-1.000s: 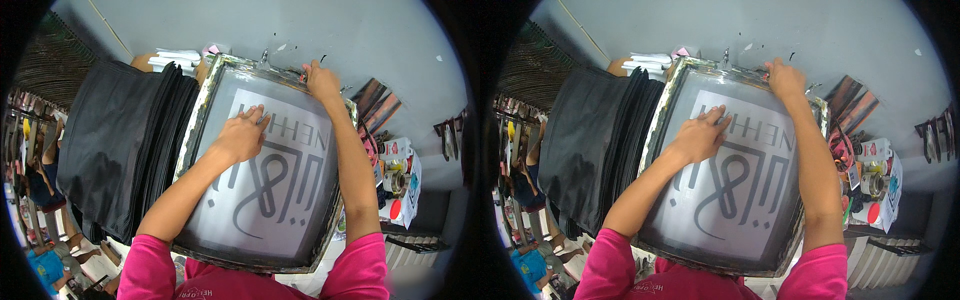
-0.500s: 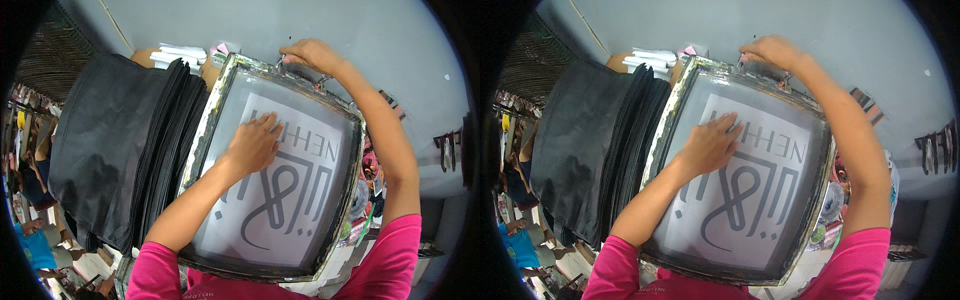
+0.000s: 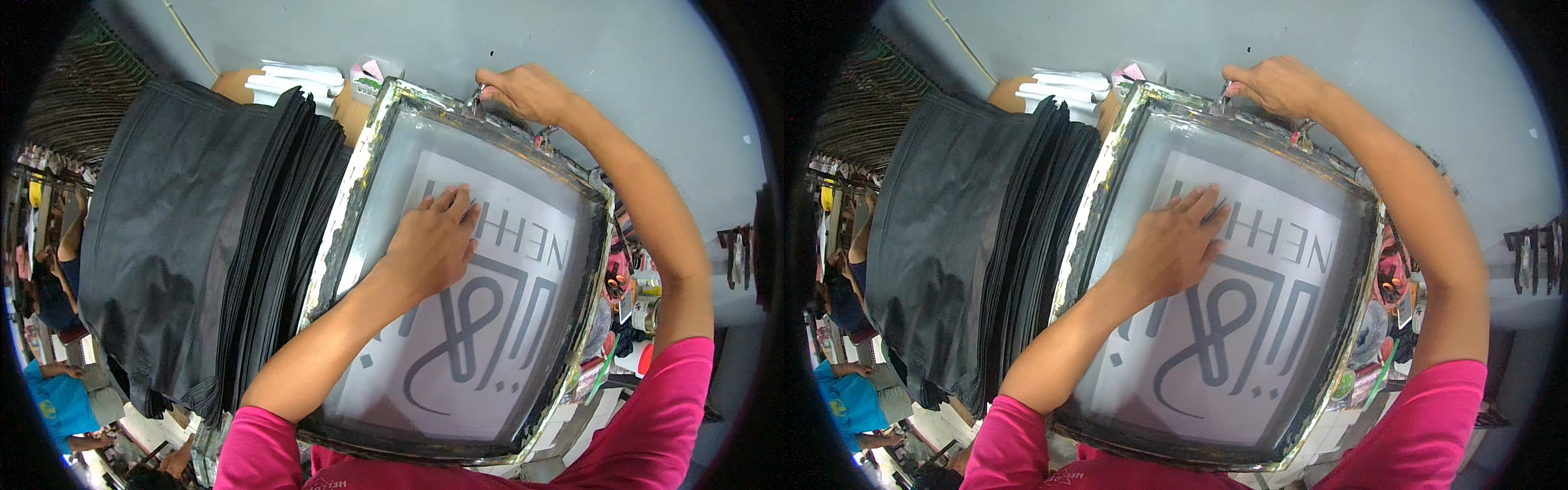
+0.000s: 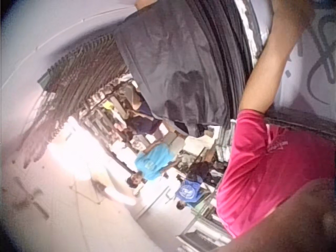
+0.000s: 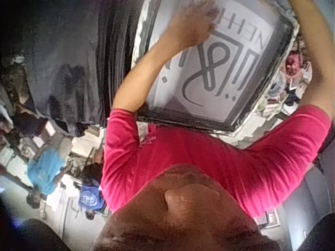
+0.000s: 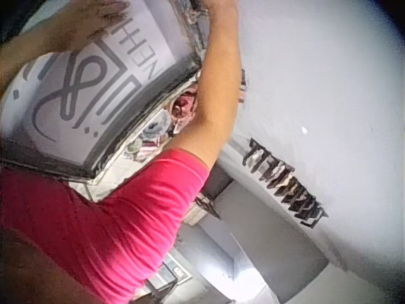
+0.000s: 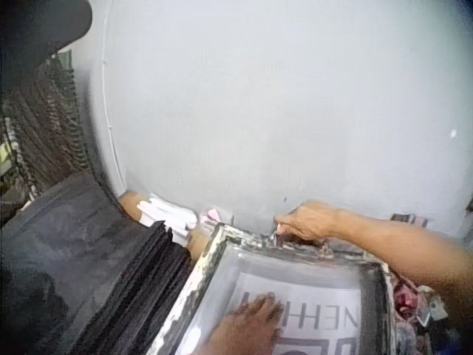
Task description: The person aligns a black tote bag on a printing table and then lowers a screen printing frame over it. They apply pressure to the screen with their fingers to ensure a proper print.
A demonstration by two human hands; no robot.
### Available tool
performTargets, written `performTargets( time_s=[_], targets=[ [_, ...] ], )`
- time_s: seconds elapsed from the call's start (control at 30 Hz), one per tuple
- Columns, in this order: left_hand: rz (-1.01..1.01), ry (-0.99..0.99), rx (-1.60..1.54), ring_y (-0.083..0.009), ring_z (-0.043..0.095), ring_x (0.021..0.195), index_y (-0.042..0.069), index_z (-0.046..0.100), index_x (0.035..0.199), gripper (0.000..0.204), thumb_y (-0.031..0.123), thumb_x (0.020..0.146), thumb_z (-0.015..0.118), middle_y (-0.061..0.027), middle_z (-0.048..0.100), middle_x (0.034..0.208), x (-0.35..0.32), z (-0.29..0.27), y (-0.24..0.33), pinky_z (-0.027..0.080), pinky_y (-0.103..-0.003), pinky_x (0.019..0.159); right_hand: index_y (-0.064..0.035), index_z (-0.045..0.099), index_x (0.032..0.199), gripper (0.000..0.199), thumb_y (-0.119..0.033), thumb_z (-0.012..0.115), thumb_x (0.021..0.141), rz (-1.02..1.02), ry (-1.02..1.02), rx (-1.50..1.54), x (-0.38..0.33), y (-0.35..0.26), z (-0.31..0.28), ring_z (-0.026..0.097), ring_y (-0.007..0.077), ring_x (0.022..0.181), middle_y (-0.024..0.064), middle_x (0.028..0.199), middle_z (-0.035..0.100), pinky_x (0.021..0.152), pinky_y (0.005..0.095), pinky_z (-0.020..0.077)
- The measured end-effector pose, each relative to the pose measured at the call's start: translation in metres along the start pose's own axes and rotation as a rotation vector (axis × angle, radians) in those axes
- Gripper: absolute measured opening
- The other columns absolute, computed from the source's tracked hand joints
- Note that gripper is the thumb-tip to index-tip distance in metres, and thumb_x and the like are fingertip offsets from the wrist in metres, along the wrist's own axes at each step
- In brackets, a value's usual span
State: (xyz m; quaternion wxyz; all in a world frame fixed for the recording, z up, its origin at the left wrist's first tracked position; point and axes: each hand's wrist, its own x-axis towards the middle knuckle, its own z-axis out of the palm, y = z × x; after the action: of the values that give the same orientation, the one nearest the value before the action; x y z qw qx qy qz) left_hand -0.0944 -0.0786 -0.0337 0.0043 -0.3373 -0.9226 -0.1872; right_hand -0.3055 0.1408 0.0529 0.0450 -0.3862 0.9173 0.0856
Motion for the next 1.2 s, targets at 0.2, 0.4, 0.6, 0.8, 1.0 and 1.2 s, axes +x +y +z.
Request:
performTargets(
  time_s=[0.2,0.4,0.6,0.8,1.0,1.2],
  targets=[
    [0.028,0.034,0.081,-0.0356,0.052,0.136,0.003,0.056,0.141,0.048,0.029,0.101,0.054,-0.0201,0.048,0.152,0.005,0.0,0.003,0.048,-0.044,0.109,-0.0144,0.052,0.123,0.041,-0.049,0.037,0.108,0.221,0.065,0.182,-0.016,-0.021,0.004,0.065,0.0471,0.073,0.0217,0.075,0.065,0.067,0.056,0.0487],
    [-0.029,-0.074,-0.027,-0.0359,0.067,0.116,0.013,0.061,0.14,0.044,0.028,0.1,0.055,-0.0095,0.052,0.152,0.012,-0.02,0.007,0.053,-0.043,0.099,-0.0135,0.05,0.145,0.046,-0.035,0.054,0.105,0.271,0.472,0.211,-0.087,-0.081,-0.006,0.067,0.0386,0.105,0.0223,0.113,0.069,0.087,0.0496,0.0519],
    [-0.072,0.0,-0.476,-0.0349,0.065,0.121,0.004,0.067,0.132,0.038,0.022,0.101,0.055,-0.0184,0.065,0.136,0.006,-0.029,-0.038,0.05,-0.04,0.104,-0.0036,0.064,0.132,0.035,-0.02,0.065,0.101,0.601,0.545,0.759,-0.242,-0.218,0.005,0.069,0.0287,0.101,0.0175,0.116,0.071,0.092,0.0377,0.0519],
    [-0.141,-0.047,-0.284,-0.0331,0.066,0.12,0.002,0.065,0.134,0.038,0.019,0.101,0.059,-0.0189,0.072,0.124,-0.006,-0.101,-0.038,0.048,-0.04,0.107,0.0002,0.067,0.124,0.028,-0.013,0.066,0.099,0.979,0.542,0.79,-0.341,-0.278,0.031,0.069,0.025,0.097,0.0161,0.109,0.072,0.09,0.0345,0.0517],
    [0.345,-0.191,0.195,-0.0324,0.043,0.145,0.002,0.062,0.137,0.042,0.02,0.098,0.062,-0.0167,0.061,0.141,-0.026,-0.111,-0.097,0.025,-0.051,0.125,0.0016,0.067,0.119,0.023,-0.008,0.065,0.098,0.989,0.479,0.681,-0.332,-0.317,0.024,0.068,0.0338,0.104,0.0189,0.112,0.07,0.094,0.0381,0.0509],
    [0.452,-0.255,0.219,-0.0304,0.03,0.153,-0.001,0.057,0.14,0.052,0.034,0.102,0.056,-0.0196,0.05,0.152,-0.013,-0.094,-0.097,0.014,-0.053,0.128,0.0002,0.063,0.131,0.042,-0.006,0.072,0.09,1.036,0.436,0.663,-0.303,-0.337,0.035,0.057,0.0405,0.128,0.0219,0.141,0.057,0.106,0.045,0.0461]
  ],
)
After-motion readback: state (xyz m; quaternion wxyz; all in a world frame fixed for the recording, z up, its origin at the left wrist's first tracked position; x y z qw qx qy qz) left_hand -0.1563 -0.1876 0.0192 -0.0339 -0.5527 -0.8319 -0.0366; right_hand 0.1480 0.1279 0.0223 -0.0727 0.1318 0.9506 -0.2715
